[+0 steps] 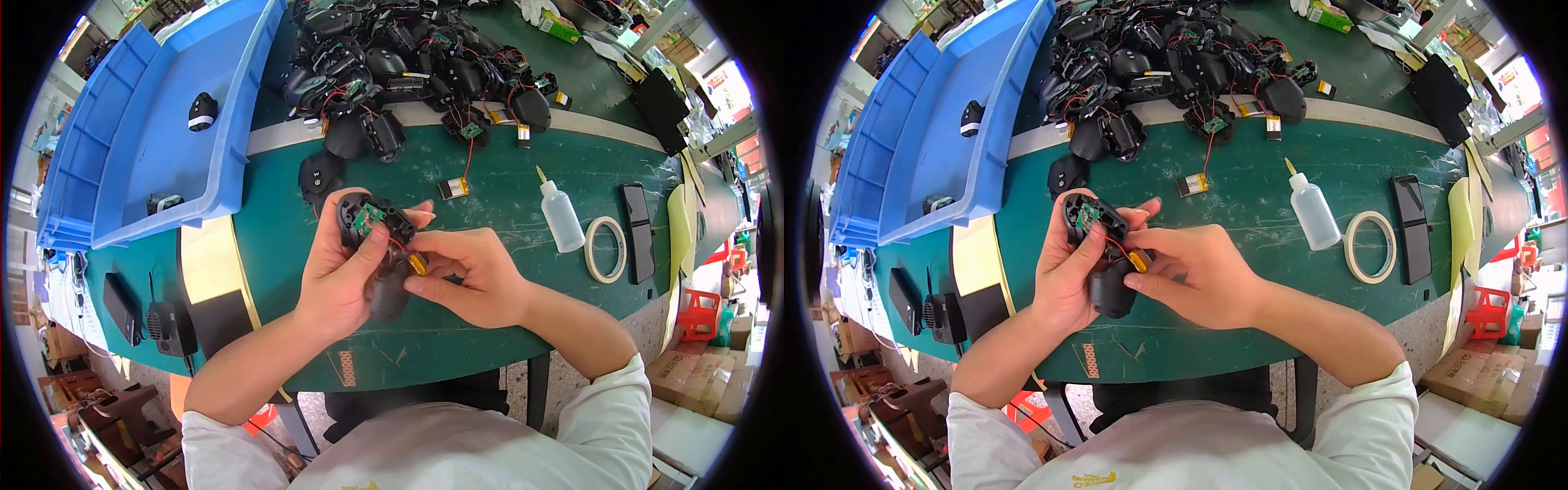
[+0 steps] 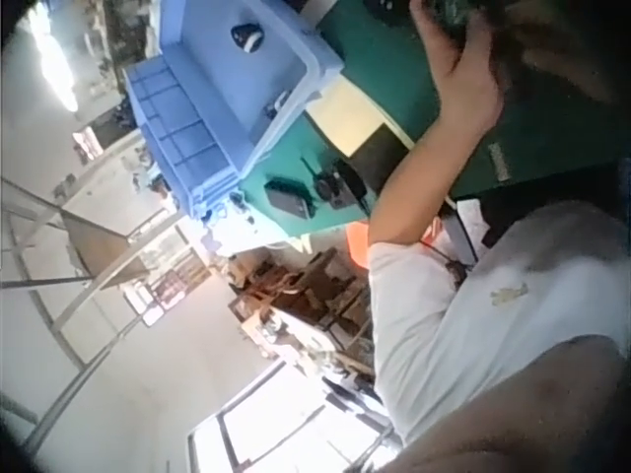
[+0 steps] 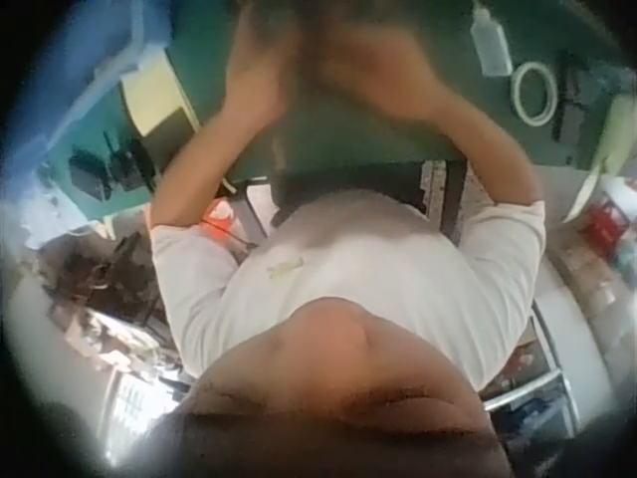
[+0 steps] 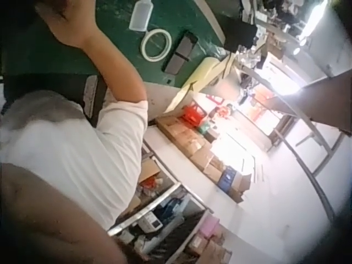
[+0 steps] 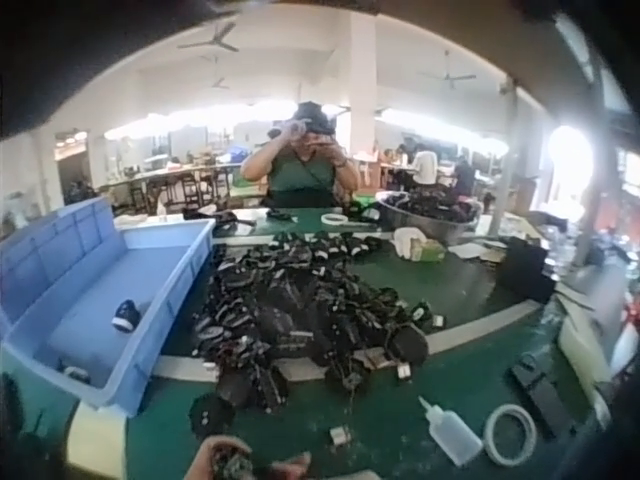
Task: The person assembles small electronic devices by installing circuit boards and batteries into plastic housings, applying adhesive with a glue bottle, and sealing the plastic housings with tape.
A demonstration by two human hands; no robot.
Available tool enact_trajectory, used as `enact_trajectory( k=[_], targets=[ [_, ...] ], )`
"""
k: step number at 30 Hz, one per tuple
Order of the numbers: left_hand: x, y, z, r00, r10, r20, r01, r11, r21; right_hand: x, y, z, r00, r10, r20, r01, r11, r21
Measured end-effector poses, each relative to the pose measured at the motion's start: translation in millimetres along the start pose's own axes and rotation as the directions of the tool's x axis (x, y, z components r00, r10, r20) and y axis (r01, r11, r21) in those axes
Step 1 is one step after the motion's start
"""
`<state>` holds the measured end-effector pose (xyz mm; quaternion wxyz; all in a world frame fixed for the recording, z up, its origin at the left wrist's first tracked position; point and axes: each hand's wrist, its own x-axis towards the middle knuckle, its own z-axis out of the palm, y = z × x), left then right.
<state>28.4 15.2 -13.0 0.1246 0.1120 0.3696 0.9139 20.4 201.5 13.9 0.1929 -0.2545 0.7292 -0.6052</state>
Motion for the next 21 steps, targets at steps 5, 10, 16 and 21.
enact_trajectory(
  k=[5, 10, 16, 21],
  targets=[
    [1, 9, 7, 0.996, 0.051, -0.073, -0.025, 0.947, 0.321, -3, 10, -5, 0.883, -0.455, -0.114, 0.339, 0.788, -0.514],
    [-5, 7, 4, 0.999, 0.027, 0.023, -0.035, 0.828, 0.56, 4, 4, -5, 0.818, -0.535, -0.212, 0.335, 0.742, -0.581],
    [-4, 14, 2, 0.991, -0.135, -0.023, 0.129, 0.87, 0.475, -4, 8, 2, 0.836, -0.367, -0.407, 0.196, 0.893, -0.404],
    [1, 23, 7, 0.958, -0.248, -0.145, 0.253, 0.967, 0.013, 6, 6, -17, 0.737, -0.675, -0.033, 0.485, 0.562, -0.67]
  ],
)
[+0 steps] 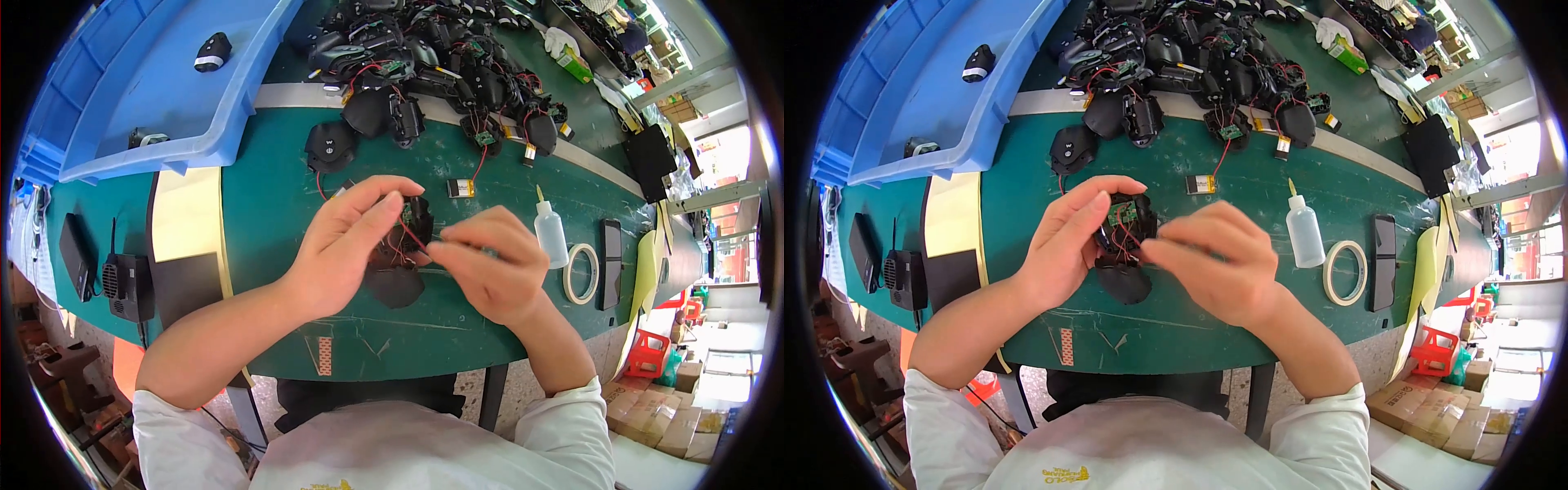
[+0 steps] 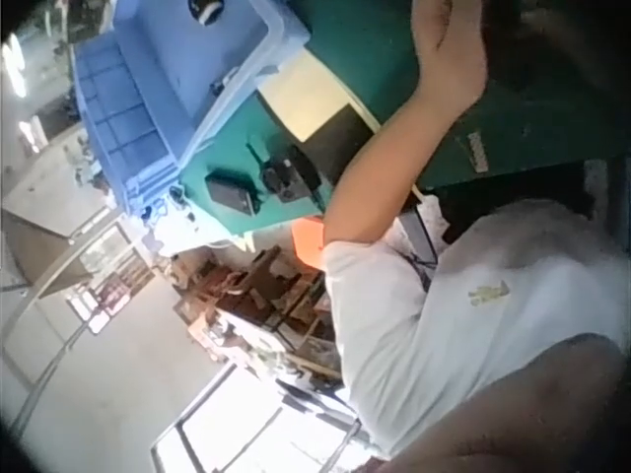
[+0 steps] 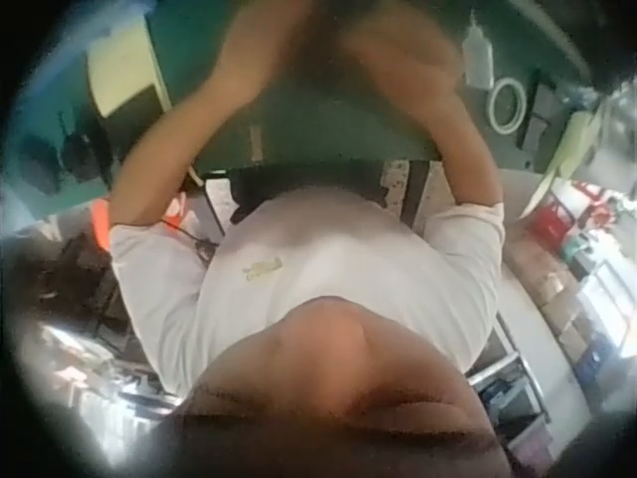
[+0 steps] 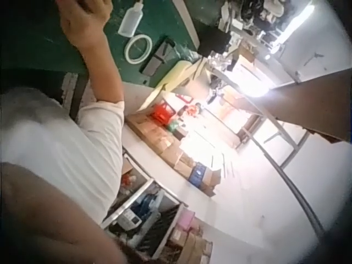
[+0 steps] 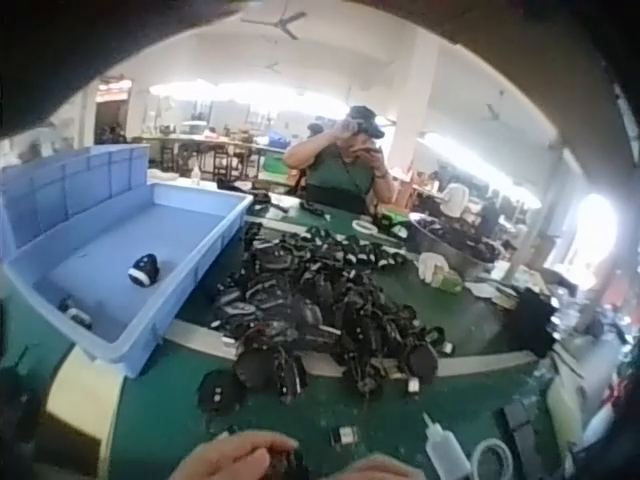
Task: The person assembles small electronic devices by installing circuit boards and batteries into plastic housings, applying adhesive with a glue bottle, and sealing the plastic housings with tape.
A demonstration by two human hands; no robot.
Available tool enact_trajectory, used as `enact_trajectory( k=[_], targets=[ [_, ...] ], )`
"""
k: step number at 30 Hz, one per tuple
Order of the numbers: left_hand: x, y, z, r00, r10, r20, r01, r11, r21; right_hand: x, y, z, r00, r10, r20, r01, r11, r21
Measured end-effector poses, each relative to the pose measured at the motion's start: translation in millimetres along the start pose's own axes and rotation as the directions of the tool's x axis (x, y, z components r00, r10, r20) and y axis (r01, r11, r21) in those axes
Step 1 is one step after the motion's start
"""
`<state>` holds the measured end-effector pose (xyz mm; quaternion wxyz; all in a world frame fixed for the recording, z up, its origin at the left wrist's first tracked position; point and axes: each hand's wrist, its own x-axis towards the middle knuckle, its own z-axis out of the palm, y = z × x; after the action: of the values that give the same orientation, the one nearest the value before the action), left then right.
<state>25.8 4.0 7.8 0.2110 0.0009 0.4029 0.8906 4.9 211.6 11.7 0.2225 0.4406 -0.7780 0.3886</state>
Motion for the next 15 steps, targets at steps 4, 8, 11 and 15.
enact_trajectory(
  k=[4, 8, 11, 15],
  targets=[
    [-1, -10, -4, 0.985, 0.154, 0.08, -0.173, 0.891, 0.42, 4, -12, 5, 0.998, -0.042, 0.037, 0.044, 0.997, -0.068],
    [0, -16, -4, 0.978, 0.195, 0.068, -0.207, 0.918, 0.338, 5, -17, 1, 0.99, 0.137, 0.045, -0.129, 0.979, -0.155],
    [2, -20, -3, 0.958, 0.277, 0.073, -0.282, 0.862, 0.421, 2, -27, 4, 0.931, 0.365, 0.014, -0.365, 0.931, 0.009],
    [2, -21, -4, 0.894, 0.423, 0.148, -0.413, 0.648, 0.64, 2, -23, 17, 0.902, 0.417, -0.109, -0.413, 0.909, 0.061]
  ],
)
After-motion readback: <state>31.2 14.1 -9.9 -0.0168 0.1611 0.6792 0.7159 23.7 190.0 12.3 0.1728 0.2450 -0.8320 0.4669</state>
